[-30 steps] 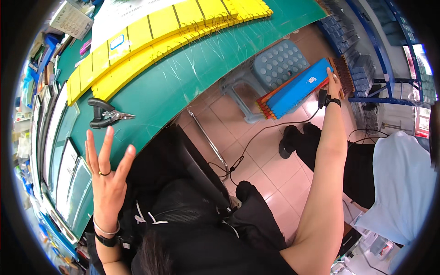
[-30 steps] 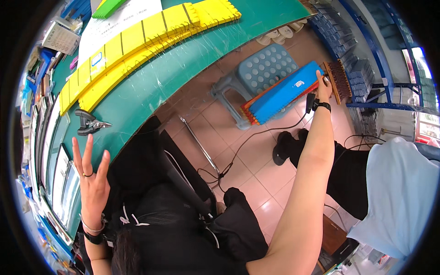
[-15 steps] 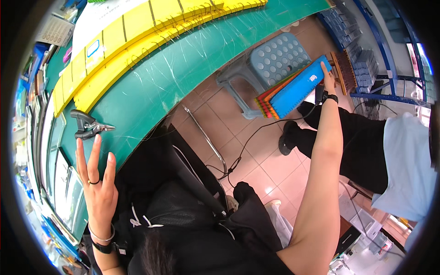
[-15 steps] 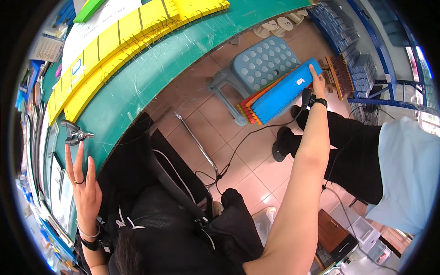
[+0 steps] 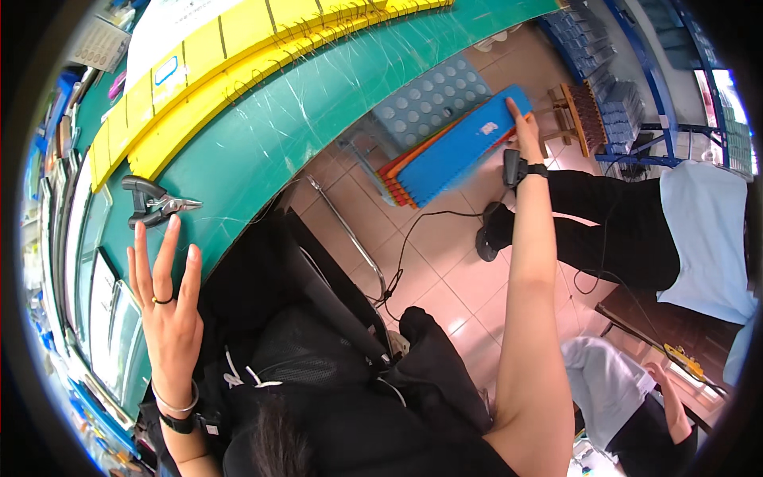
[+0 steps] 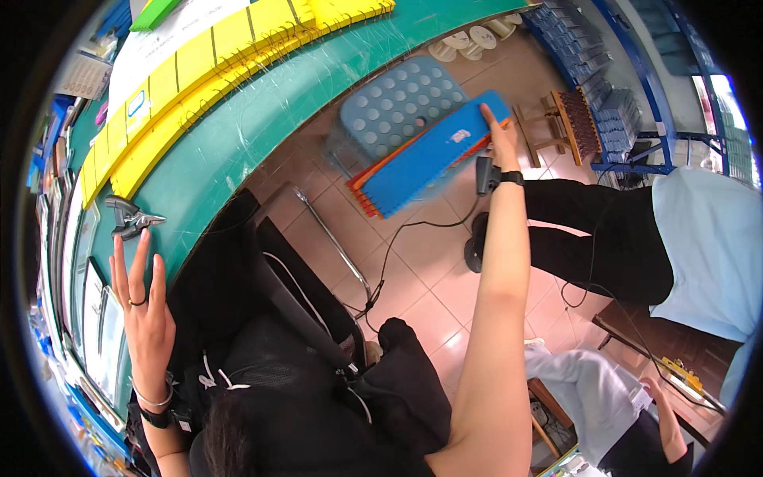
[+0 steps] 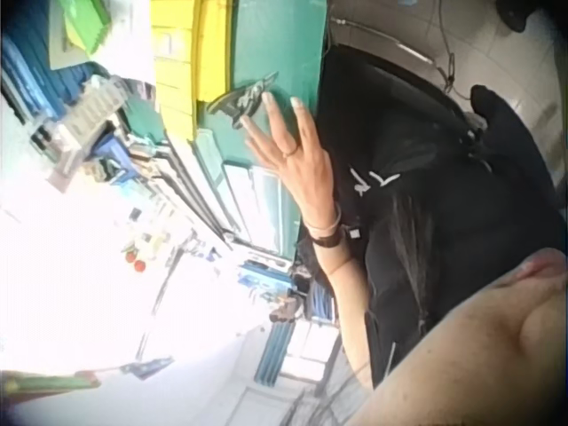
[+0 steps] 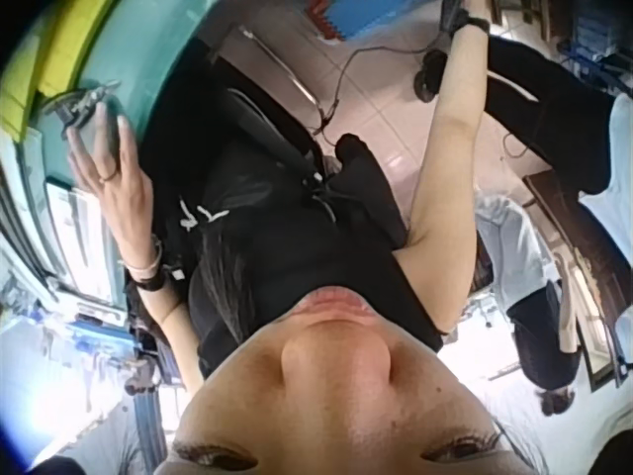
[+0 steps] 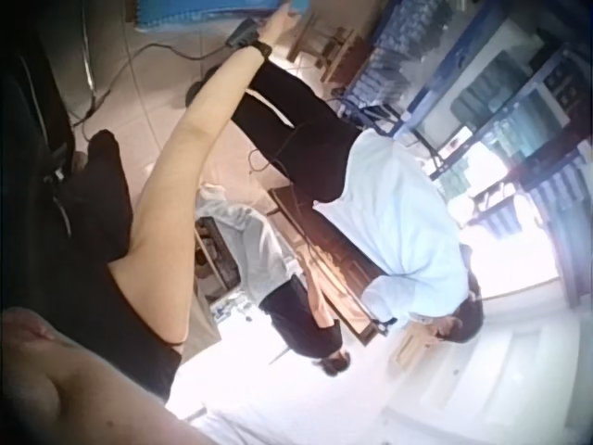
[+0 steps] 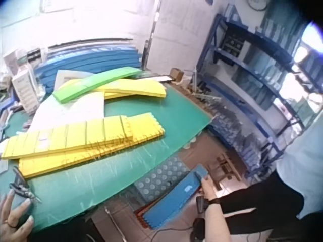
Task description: Insert resistors or small electronic components into a designated assembly guide or board.
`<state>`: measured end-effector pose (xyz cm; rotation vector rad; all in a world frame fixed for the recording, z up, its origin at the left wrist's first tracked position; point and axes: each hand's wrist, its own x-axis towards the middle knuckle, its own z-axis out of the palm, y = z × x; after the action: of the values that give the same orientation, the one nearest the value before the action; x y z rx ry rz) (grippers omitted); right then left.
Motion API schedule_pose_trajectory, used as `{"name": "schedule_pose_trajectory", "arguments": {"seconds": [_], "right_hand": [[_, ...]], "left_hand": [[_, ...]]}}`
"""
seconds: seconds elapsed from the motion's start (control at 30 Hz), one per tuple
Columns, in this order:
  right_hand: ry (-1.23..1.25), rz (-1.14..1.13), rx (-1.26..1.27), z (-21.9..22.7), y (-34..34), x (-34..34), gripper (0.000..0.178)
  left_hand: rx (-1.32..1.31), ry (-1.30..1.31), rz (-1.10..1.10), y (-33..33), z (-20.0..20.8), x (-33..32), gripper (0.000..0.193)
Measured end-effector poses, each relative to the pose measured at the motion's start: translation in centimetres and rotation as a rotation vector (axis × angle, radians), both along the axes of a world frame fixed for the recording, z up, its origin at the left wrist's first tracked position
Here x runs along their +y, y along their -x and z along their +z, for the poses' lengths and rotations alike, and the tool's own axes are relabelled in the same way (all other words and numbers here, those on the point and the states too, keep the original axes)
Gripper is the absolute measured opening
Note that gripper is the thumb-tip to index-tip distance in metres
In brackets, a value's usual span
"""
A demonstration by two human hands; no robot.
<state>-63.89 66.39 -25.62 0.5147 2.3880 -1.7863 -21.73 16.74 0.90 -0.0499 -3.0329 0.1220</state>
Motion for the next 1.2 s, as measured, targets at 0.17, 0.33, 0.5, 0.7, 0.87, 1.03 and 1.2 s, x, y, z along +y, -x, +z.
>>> {"name": "schedule_pose_trajectory", "arguments": {"seconds": [0.17, 0.33, 0.5, 0.7, 0.87, 1.03, 1.2], "right_hand": [[0.106, -0.013, 0.013, 3.4, -4.7, -8.3, 0.085], [0.071, -0.083, -0.048, 5.0, -5.0, -11.0, 0.092], [0.001, -0.209, 0.125, 1.8, -5.5, -5.0, 0.105], [0.151, -0.332, 0.394, 12.1, -17.5, -9.2, 0.049], [0.063, -0.177, 0.894, 27.0, -23.4, -11.1, 0.030], [0.198, 0.247, 1.100, 33.2, -27.4, -16.4, 0.031], [0.087, 0.597, 0.944, 33.4, -33.2, -20.9, 0.027]], "left_hand": [[-0.018, -0.017, 0.027, 0.0, 0.5, 0.3, 0.079], [-0.056, -0.033, 0.048, 0.5, 1.4, 0.6, 0.075], [-0.030, -0.055, -0.002, 0.7, 1.9, 0.6, 0.077], [-0.048, -0.099, 0.015, -0.6, 2.3, 0.4, 0.078], [0.049, -0.319, -0.076, -0.7, 2.9, -0.8, 0.080], [0.238, -0.677, -0.110, -4.2, 4.2, -2.6, 0.080], [0.354, -0.731, -0.043, -10.0, 6.3, -4.5, 0.047]]}}
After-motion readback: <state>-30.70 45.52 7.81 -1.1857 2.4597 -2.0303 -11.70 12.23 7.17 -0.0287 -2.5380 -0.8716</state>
